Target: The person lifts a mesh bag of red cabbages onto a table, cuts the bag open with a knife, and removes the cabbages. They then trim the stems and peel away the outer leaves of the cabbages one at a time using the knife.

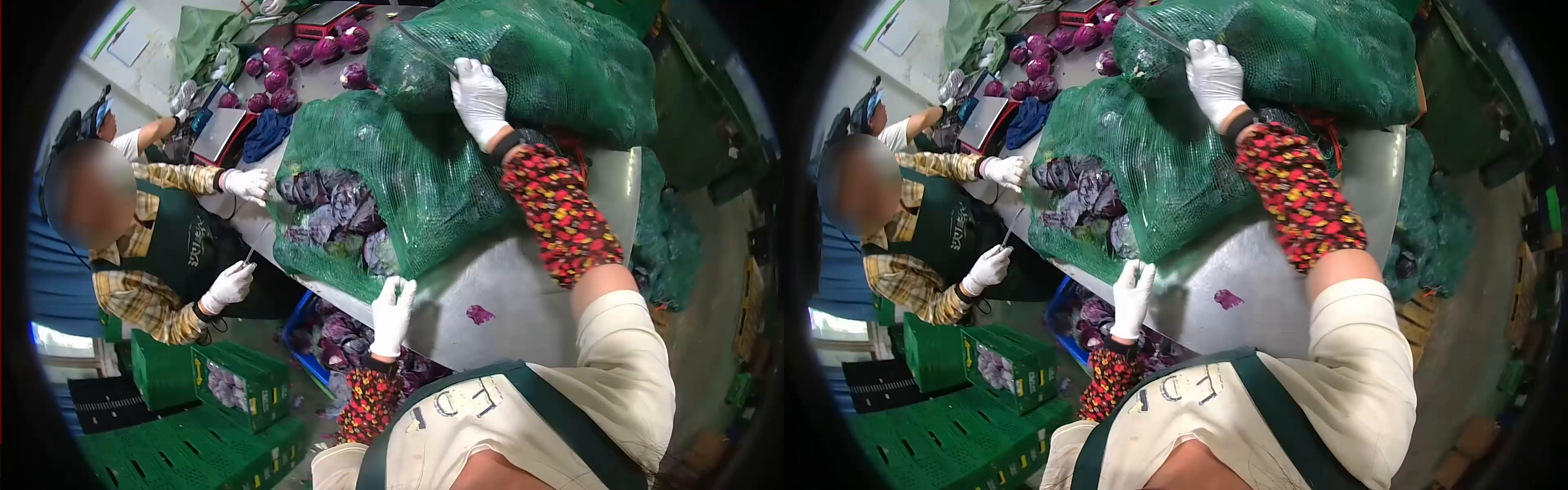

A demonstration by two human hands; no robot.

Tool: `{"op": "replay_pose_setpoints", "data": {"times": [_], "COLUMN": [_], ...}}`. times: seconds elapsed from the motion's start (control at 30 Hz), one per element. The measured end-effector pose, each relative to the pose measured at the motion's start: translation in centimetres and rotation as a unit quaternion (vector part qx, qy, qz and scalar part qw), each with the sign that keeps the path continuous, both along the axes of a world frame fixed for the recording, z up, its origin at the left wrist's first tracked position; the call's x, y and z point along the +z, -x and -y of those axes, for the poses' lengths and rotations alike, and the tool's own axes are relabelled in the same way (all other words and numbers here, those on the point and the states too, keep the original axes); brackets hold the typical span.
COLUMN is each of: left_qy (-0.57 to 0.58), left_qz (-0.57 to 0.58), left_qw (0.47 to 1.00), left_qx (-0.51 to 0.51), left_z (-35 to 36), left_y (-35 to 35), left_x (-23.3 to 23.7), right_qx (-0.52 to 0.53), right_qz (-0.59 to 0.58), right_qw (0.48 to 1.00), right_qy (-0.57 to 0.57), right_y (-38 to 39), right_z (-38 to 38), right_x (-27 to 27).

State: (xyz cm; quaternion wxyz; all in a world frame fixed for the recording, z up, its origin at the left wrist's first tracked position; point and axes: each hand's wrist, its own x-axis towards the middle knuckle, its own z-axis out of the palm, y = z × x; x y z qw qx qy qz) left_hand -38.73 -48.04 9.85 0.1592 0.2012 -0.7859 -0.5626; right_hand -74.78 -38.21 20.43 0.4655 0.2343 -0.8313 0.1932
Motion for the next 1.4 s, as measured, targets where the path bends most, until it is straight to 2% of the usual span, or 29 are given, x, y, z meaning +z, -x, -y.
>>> {"op": "replay_pose_setpoints", "data": {"times": [0.03, 0.07, 0.13, 0.17, 0.2, 0.27, 0.3, 0.37, 0.47, 0.5, 0.57, 0.6, 0.63, 0.7, 0.77, 0.83, 0.9, 0.97, 1.0, 1.03, 1.07, 1.1, 1.17, 1.23, 1.27, 1.3, 1.37, 1.4], "left_qy": [-0.008, 0.057, 0.139, 0.137, 0.128, -0.041, -0.018, 0.026, -0.011, -0.015, -0.034, -0.024, 0.006, 0.163, 0.426, 0.483, 0.441, 0.409, 0.405, 0.330, 0.301, 0.316, 0.338, 0.280, 0.260, 0.267, 0.202, 0.205], "left_qz": [0.001, 0.058, -0.031, -0.033, -0.017, 0.053, -0.035, -0.075, -0.100, -0.099, -0.098, -0.077, -0.091, -0.022, -0.012, -0.064, -0.095, -0.099, -0.006, 0.125, 0.196, 0.159, 0.075, -0.002, 0.015, 0.027, -0.090, -0.084], "left_qw": [1.000, 0.997, 0.989, 0.989, 0.991, 0.998, 0.999, 0.996, 0.993, 0.993, 0.990, 0.991, 0.991, 0.979, 0.904, 0.872, 0.885, 0.899, 0.907, 0.935, 0.933, 0.935, 0.938, 0.959, 0.965, 0.963, 0.969, 0.969], "left_qx": [0.005, 0.014, 0.037, 0.039, 0.027, 0.005, -0.015, -0.037, -0.055, -0.063, -0.095, -0.102, -0.101, -0.119, -0.026, 0.054, 0.115, 0.119, 0.115, 0.044, -0.006, 0.013, 0.001, 0.038, 0.024, 0.016, 0.106, 0.105], "left_z": [0.0, 0.1, 0.1, 0.4, 0.6, 0.6, 1.2, 1.3, 0.8, 0.7, 1.0, 1.1, 1.2, 1.6, 0.5, -0.1, -1.4, -0.9, -0.4, -0.1, 0.0, -1.1, -4.4, -6.9, -7.2, -7.5, -8.4, -8.7], "left_y": [0.6, 1.3, 2.5, 3.0, 3.4, 4.4, 5.4, 6.5, 6.9, 6.7, 6.2, 5.8, 5.7, 5.3, 5.2, 6.4, 8.7, 12.5, 14.7, 16.5, 18.8, 19.8, 20.9, 21.5, 21.2, 20.5, 20.5, 19.7], "left_x": [0.7, 1.8, 1.1, 1.0, 1.2, 3.0, 2.2, 2.5, 3.0, 2.8, 2.3, 2.1, 1.4, 2.4, 4.4, 7.0, 9.7, 7.0, 2.9, 2.9, 0.7, -0.1, 1.6, 1.8, 2.2, 3.3, 0.0, 0.4], "right_qx": [0.097, 0.175, 0.291, 0.327, 0.294, 0.341, 0.359, 0.332, 0.277, 0.258, 0.164, 0.145, 0.128, 0.034, 0.047, 0.069, 0.105, 0.120, 0.131, 0.131, 0.150, 0.170, 0.216, 0.250, 0.291, 0.282, 0.281, 0.267], "right_qz": [0.022, 0.049, 0.112, 0.148, 0.191, 0.176, 0.168, 0.170, 0.152, 0.152, 0.252, 0.234, 0.213, 0.273, 0.275, 0.281, 0.286, 0.297, 0.285, 0.284, 0.273, 0.261, 0.221, 0.202, 0.187, 0.195, 0.195, 0.189], "right_qw": [0.995, 0.983, 0.943, 0.915, 0.898, 0.874, 0.865, 0.862, 0.878, 0.884, 0.890, 0.882, 0.872, 0.837, 0.850, 0.886, 0.899, 0.902, 0.907, 0.908, 0.909, 0.910, 0.909, 0.902, 0.899, 0.896, 0.888, 0.893], "right_qy": [0.013, -0.018, -0.114, -0.182, -0.266, -0.298, -0.306, -0.343, -0.360, -0.358, -0.342, -0.382, -0.421, -0.473, -0.447, -0.363, -0.315, -0.288, -0.281, -0.280, -0.276, -0.272, -0.279, -0.289, -0.268, -0.281, -0.308, -0.310], "right_y": [-0.4, -0.8, -4.2, -6.2, -8.2, -9.7, -9.7, -10.5, -10.1, -9.7, -7.4, -7.5, -7.5, -7.1, -8.2, -9.3, -9.8, -10.0, -10.0, -9.8, -9.6, -9.3, -7.7, -6.7, -6.1, -5.9, -5.2, -5.2], "right_z": [-1.0, -2.1, -4.0, -4.7, -5.0, -5.0, -4.6, -3.5, -3.3, -4.7, -9.2, -11.8, -13.8, -15.9, -15.6, -14.6, -13.9, -13.2, -12.9, -12.5, -12.2, -11.7, -10.6, -8.9, -8.2, -7.4, -6.6, -7.1], "right_x": [0.1, 0.3, 2.0, 2.7, 3.1, 2.7, 2.3, 3.3, 2.7, 2.6, 2.3, 2.7, 3.3, 3.3, 4.3, 4.7, 5.1, 5.3, 5.5, 5.6, 5.8, 5.9, 4.7, 3.3, 2.2, 1.9, 0.8, 0.2]}}
